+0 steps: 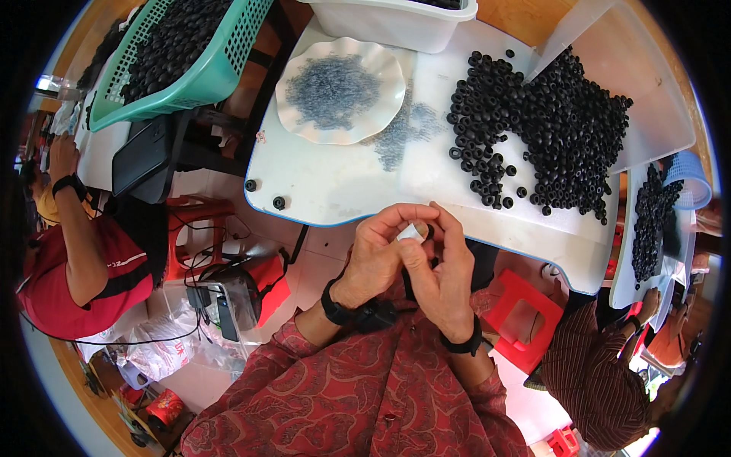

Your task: Sorting and inspecting small black rubber or plastic components on a table.

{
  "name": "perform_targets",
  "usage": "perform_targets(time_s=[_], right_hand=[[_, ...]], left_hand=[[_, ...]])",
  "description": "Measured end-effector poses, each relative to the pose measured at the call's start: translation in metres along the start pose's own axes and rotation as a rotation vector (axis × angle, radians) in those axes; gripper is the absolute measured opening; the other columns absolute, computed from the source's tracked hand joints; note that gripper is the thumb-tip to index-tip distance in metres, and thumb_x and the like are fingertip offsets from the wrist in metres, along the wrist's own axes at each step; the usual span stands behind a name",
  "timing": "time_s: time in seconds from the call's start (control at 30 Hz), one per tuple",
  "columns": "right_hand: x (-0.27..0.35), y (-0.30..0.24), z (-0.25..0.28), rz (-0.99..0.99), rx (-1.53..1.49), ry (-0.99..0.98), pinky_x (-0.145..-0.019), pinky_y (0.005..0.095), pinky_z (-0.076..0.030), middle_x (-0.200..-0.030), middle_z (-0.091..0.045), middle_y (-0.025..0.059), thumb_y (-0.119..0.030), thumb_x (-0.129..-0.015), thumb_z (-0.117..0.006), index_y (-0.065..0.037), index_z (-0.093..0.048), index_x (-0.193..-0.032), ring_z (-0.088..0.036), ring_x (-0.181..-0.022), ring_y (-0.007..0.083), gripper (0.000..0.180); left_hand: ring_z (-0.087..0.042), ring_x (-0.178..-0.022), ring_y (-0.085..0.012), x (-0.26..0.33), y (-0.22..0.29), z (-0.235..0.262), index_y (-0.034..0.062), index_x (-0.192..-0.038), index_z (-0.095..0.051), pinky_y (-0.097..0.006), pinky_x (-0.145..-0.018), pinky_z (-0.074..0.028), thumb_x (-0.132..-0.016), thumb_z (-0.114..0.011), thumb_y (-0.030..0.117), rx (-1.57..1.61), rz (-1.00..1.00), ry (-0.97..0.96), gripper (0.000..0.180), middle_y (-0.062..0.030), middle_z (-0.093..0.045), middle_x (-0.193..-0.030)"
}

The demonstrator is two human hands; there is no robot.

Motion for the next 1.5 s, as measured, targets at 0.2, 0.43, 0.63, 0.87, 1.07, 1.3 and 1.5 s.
perform_targets(time_s=[0.2, 0.43, 0.63, 0.87, 1.07, 1.3, 1.5], right_hand=[[-0.001, 0.002, -0.002, 0.083, -0.001, 0.017, -0.068, 0.0237, -0.048, -0.107, -0.064, 0.0135, -0.027, -0.088, -0.073, 0.005, -0.038, -0.139, -0.052, -0.074, 0.0095, 0.07], [0.001, 0.003, -0.002, 0.074, -0.056, -0.002, -0.062, 0.0212, -0.046, -0.112, -0.063, 0.015, -0.026, -0.085, -0.076, 0.004, -0.036, -0.14, -0.047, -0.069, 0.007, 0.074], [0.001, 0.006, -0.004, 0.134, -0.044, 0.015, -0.069, 0.0226, -0.048, -0.113, -0.063, 0.0157, -0.025, -0.086, -0.075, 0.004, -0.036, -0.14, -0.056, -0.077, 0.0099, 0.073], [0.001, -0.001, -0.002, 0.031, -0.068, 0.018, -0.072, 0.0228, -0.048, -0.104, -0.064, 0.0114, -0.022, -0.091, -0.07, 0.006, -0.042, -0.135, -0.057, -0.082, 0.01, 0.06], [0.002, -0.009, -0.001, -0.137, 0.016, 0.008, -0.079, 0.0233, -0.044, -0.101, -0.056, 0.0049, -0.024, -0.094, -0.063, 0.005, -0.045, -0.136, -0.052, -0.089, 0.0102, 0.053], [-0.003, 0.0, -0.002, -0.01, 0.076, 0.074, -0.055, 0.021, -0.04, -0.075, -0.054, 0.0032, -0.03, -0.09, -0.07, 0.01, -0.041, -0.132, -0.045, -0.062, 0.0062, 0.064], [-0.001, -0.018, 0.002, -0.162, 0.06, 0.008, -0.072, 0.022, -0.042, -0.092, -0.055, 0.0019, -0.028, -0.092, -0.066, 0.005, -0.044, -0.136, -0.047, -0.079, 0.0083, 0.059]], left_hand=[[-0.061, -0.082, -0.0136, 0.001, 0.001, -0.001, -0.0017, -0.12, -0.055, -0.025, -0.074, -0.052, -0.08, -0.062, -0.003, 0.135, 0.042, 0.004, 0.041, -0.0106, -0.062, -0.099], [-0.061, -0.083, -0.0141, 0.001, 0.003, -0.001, -0.0012, -0.117, -0.055, -0.025, -0.075, -0.052, -0.082, -0.07, 0.007, 0.241, 0.052, -0.008, 0.039, -0.0112, -0.062, -0.097], [-0.061, -0.089, -0.0159, 0.002, 0.0, 0.001, -0.0009, -0.115, -0.055, -0.027, -0.075, -0.051, -0.082, -0.07, 0.006, 0.321, 0.04, -0.053, 0.037, -0.012, -0.061, -0.098], [-0.061, -0.09, -0.0151, 0.001, -0.004, 0.0, -0.0018, -0.118, -0.057, -0.027, -0.078, -0.052, -0.088, -0.064, 0.002, 0.22, 0.023, -0.034, 0.031, -0.0076, -0.059, -0.1], [-0.061, -0.085, -0.013, 0.002, -0.008, 0.001, -0.0041, -0.12, -0.058, -0.027, -0.076, -0.057, -0.093, -0.062, 0.008, 0.205, 0.067, -0.04, 0.029, -0.004, -0.058, -0.1], [-0.061, -0.083, -0.0129, 0.0, -0.007, -0.003, -0.0045, -0.119, -0.058, -0.027, -0.076, -0.057, -0.094, -0.063, 0.014, 0.181, 0.055, -0.045, 0.031, -0.0055, -0.058, -0.104], [-0.06, -0.081, -0.0117, 0.0, -0.007, -0.003, -0.0035, -0.119, -0.059, -0.026, -0.075, -0.054, -0.093, -0.066, 0.022, 0.194, 0.039, -0.104, 0.037, -0.0051, -0.059, -0.099]])
Point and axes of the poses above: each hand's wrist, its own x-axis away from the middle knuckle, its own z-axis out of the back of the hand, y = z × x, the point moved 1 cm from there along -x, towards the middle knuckle
